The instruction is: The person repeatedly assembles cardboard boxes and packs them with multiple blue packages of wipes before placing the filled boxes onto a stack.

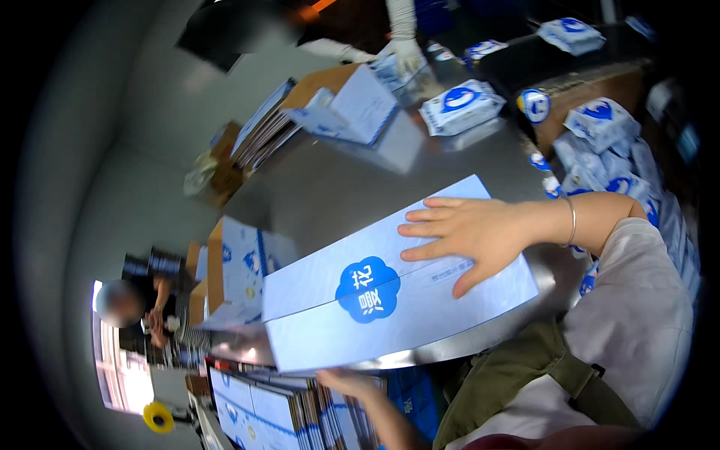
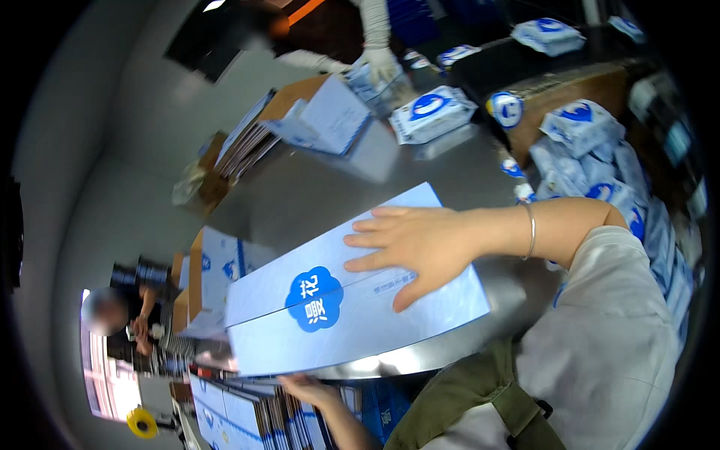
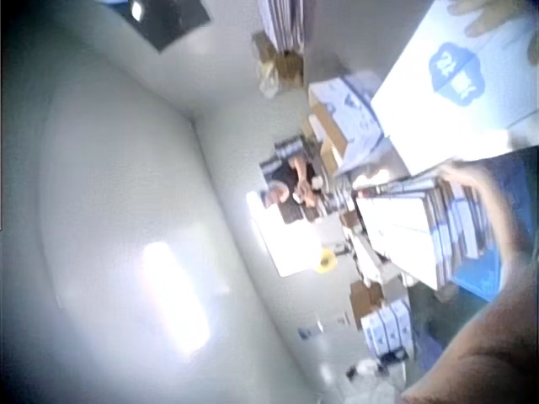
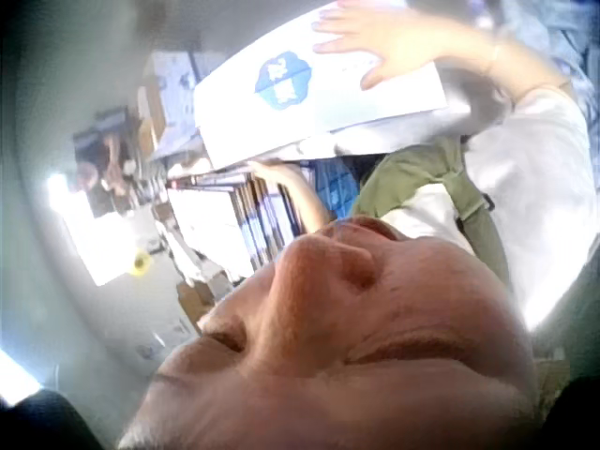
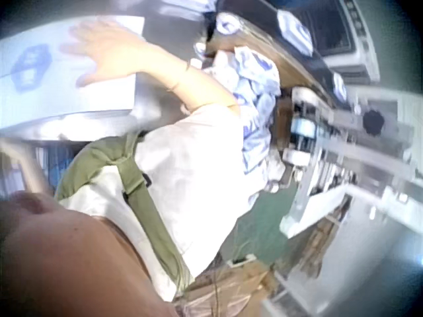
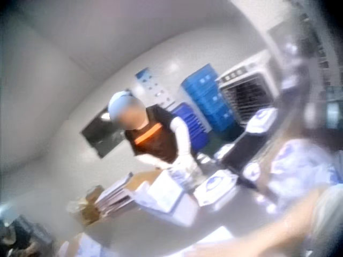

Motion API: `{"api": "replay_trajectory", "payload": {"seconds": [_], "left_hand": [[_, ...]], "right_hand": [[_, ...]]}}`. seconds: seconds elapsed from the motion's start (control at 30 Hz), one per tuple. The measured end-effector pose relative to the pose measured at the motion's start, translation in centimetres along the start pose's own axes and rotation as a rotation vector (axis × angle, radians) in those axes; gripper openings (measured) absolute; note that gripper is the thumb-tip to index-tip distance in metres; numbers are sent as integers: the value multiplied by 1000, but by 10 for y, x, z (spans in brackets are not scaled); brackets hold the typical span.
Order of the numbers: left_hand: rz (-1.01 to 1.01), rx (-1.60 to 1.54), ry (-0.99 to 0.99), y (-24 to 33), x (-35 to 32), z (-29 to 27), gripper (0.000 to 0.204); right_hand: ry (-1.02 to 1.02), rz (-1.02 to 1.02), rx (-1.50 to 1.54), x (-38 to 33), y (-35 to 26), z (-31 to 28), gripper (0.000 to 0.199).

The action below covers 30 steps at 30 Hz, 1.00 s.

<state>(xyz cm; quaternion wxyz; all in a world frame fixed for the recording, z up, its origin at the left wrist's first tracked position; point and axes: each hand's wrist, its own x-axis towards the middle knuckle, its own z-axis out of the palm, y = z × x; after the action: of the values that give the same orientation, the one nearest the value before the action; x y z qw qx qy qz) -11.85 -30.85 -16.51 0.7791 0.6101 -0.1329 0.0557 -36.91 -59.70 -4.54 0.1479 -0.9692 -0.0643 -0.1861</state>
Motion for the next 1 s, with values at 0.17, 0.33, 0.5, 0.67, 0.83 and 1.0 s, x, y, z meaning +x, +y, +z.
{"api": "replay_trajectory", "payload": {"seconds": [0.17, 0.33, 0.5, 0.67, 0.83, 1.0], "left_hand": [[-572, -28, -485, -54, -109, 40, 55], [290, 154, -716, 80, -22, 82, 53], [391, 975, -1128, 169, -6, 125, 25], [370, 1060, -1400, 138, -14, 108, 27], [787, 1222, -844, 132, 93, 85, 63], [143, 1259, -746, 53, 171, 20, 22]], "right_hand": [[240, 38, 59, -44, 20, -4, 78], [482, 396, 487, -69, 28, 104, 68], [-163, 248, 388, -8, -68, 96, 18], [248, -62, -251, 56, -46, 4, 30], [-592, 158, -184, 60, -19, 15, 22], [277, -24, -205, -7, 25, 155, 46]]}}
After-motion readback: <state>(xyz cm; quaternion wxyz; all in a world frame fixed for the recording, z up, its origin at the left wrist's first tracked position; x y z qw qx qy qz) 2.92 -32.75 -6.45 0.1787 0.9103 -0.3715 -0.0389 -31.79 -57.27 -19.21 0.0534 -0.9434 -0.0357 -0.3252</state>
